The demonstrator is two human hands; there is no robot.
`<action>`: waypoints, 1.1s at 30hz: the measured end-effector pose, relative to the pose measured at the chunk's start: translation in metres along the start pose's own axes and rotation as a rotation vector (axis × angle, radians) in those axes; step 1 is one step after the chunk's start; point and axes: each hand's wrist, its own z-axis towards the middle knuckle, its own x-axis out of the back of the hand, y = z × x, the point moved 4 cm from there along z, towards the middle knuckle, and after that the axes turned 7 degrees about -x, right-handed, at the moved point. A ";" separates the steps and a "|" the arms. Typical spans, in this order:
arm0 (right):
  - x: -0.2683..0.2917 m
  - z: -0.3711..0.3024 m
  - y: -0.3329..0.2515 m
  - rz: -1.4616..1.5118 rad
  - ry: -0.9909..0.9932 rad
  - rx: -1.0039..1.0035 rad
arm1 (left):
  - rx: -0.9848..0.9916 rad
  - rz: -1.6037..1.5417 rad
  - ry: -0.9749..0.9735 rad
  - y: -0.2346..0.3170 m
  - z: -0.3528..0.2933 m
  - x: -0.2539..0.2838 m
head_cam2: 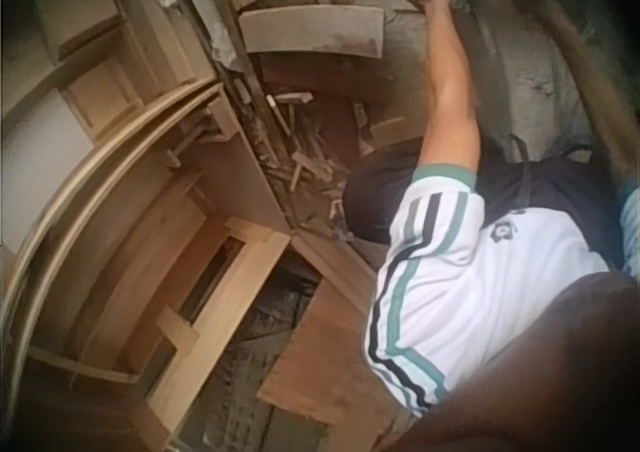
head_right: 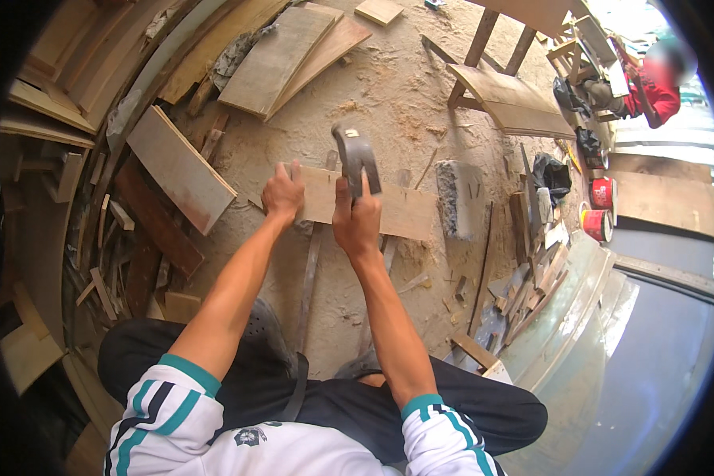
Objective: The person sits on the floor and assembles a wooden chair by nailing a plank to the frame. They position the plank, hammer nails into it, and repeatedly adjust the plank and frame to ensure alignment.
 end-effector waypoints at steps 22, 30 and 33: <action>-0.002 0.001 -0.004 -0.120 -0.014 0.105 | -0.029 0.023 0.035 0.003 0.002 0.000; -0.015 0.018 0.029 -0.305 -0.027 -0.099 | -0.021 0.003 0.030 0.005 0.008 0.000; -0.013 0.007 0.019 -0.166 -0.010 0.011 | -0.021 0.005 0.022 -0.001 0.001 -0.002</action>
